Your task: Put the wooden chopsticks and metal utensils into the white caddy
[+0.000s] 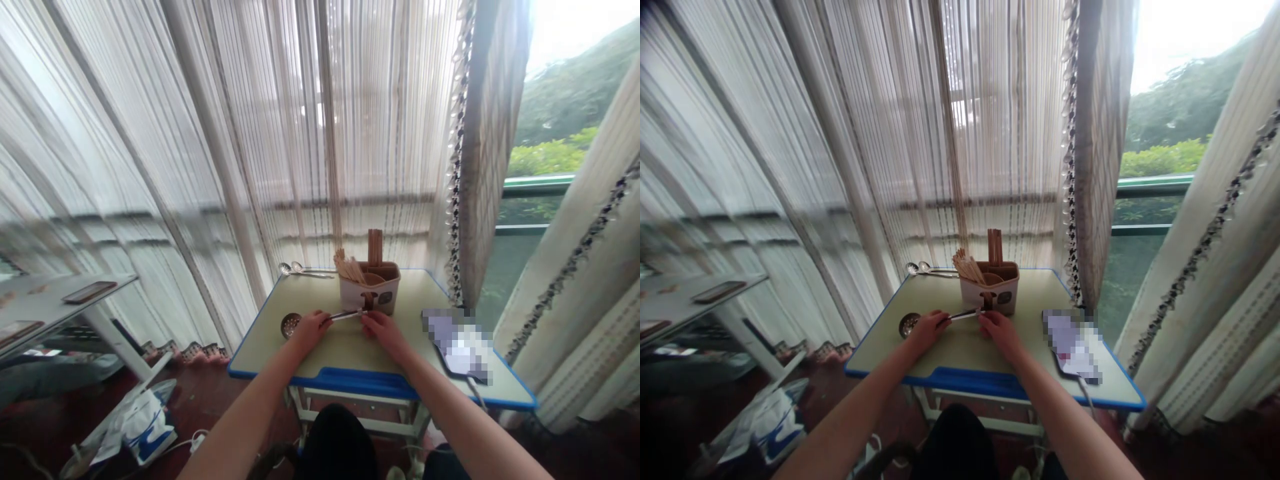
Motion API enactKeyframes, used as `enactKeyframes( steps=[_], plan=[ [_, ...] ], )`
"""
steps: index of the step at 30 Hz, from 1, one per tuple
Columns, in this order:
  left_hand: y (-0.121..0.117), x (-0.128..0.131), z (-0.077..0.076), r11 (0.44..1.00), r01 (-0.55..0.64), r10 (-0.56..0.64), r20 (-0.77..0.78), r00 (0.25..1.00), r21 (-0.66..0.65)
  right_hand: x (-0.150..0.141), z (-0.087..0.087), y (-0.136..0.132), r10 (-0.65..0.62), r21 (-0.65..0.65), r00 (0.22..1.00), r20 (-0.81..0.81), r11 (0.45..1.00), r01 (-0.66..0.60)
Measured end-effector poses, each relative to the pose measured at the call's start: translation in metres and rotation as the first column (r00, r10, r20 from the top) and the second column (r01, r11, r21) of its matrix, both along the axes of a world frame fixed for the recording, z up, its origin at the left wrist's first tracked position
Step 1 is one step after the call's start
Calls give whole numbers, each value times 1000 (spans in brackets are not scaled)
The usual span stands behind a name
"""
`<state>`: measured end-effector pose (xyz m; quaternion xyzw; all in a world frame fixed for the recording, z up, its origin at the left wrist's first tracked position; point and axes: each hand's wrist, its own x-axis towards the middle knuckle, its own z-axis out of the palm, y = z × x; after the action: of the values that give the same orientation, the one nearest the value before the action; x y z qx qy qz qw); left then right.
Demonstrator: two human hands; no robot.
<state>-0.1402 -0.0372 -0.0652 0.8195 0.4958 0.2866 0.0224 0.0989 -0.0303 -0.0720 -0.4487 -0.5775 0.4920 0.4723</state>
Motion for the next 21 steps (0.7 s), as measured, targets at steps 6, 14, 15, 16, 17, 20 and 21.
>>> enactKeyframes(
  steps=[6, 14, 15, 16, 17, 20, 21],
  plan=[
    [-5, 9, 2, 997, -4, 14, -127, 992, 77, 1, 2, 1, -36, -12, 994, -105, 999, 35],
    [-17, -14, 11, 850, -428, 429, 69, 901, 306, 4, 2, 2, 0, -125, 965, -262, 992, -34],
    [-18, -15, 11, 836, -460, 455, 89, 886, 299, 4, 2, 2, -7, -125, 963, -271, 992, -28],
    [-17, -17, 10, 827, -490, 479, 110, 871, 276, 4, 2, 2, -20, -125, 960, -281, 992, -16],
    [-16, -18, 9, 823, -517, 501, 129, 856, 235, 5, 2, 3, -36, -127, 956, -290, 992, -1],
    [-11, -24, 2, 840, -541, 530, 159, 833, 36, 10, 3, 4, -80, -139, 945, -318, 990, 37],
    [-8, -26, 0, 847, -531, 528, 168, 833, -29, 12, 4, 5, -90, -145, 941, -325, 988, 45]
  ],
)
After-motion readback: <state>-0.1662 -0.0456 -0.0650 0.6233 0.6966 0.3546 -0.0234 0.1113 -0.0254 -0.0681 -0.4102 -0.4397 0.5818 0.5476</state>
